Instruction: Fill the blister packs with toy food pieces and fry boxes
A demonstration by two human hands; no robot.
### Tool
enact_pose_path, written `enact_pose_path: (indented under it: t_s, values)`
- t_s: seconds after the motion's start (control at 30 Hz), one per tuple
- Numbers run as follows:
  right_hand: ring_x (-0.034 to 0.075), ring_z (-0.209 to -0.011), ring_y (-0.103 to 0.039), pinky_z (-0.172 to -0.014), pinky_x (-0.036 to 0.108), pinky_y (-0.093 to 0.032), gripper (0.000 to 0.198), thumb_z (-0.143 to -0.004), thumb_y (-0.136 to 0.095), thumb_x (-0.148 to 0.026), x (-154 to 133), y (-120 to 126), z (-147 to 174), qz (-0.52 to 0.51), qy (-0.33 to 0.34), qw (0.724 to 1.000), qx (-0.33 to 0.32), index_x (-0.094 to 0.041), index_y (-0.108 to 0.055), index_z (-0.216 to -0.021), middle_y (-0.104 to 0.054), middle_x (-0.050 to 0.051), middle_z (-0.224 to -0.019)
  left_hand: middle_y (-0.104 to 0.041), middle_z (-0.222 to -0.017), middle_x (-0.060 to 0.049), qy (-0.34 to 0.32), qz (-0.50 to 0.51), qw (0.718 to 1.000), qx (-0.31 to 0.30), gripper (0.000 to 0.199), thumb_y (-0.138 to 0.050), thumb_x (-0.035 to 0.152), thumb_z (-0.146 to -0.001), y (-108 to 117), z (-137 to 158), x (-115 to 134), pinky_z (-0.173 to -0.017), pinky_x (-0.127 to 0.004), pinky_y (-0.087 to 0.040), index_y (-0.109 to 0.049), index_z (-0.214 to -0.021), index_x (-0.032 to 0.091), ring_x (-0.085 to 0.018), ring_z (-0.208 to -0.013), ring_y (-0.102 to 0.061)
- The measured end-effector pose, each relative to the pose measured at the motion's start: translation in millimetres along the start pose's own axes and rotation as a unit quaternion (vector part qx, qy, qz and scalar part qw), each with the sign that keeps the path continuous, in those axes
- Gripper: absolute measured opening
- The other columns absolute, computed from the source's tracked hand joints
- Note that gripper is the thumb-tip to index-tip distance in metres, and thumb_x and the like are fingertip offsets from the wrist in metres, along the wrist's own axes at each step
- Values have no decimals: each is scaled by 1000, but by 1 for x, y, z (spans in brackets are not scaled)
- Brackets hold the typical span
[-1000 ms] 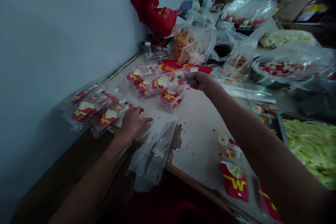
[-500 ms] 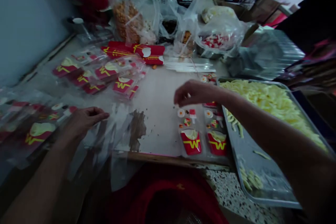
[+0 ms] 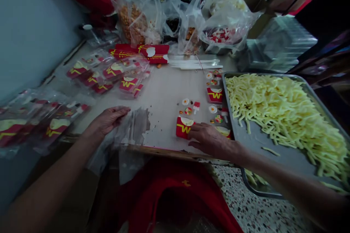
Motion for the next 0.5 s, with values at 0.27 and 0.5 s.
enact_pose_path:
  t_s: [0.27,0.5]
  values:
    - [26,-147,-35,-119,47,-31,80,-80,-54,4,15,13,-10,56,137,989,-22,-26,-42,-153,-38,4,-162,-78,-98,-11,71,-31,982,-172,44,-93,31,-58,0,18,0,-71,-27,-57,-80,-96,15,-21,-84,-71]
    - [27,-134,-50,-111,45,-41,69,-84,-55,-1,42,-1,-20,101,219,970,13,-25,-48,-148,-54,7,-148,-78,-89,-10,74,-80,981,-160,42,-92,46,-55,-19,28,-4,-67,-26,-50,-82,-83,16,-19,-76,-66]
Point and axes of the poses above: each hand's wrist, its own z-axis away from the middle knuckle, its own y-axis out of the back of the hand, x = y × z, the point moved 3 cm from there along -z, towards the middle knuckle
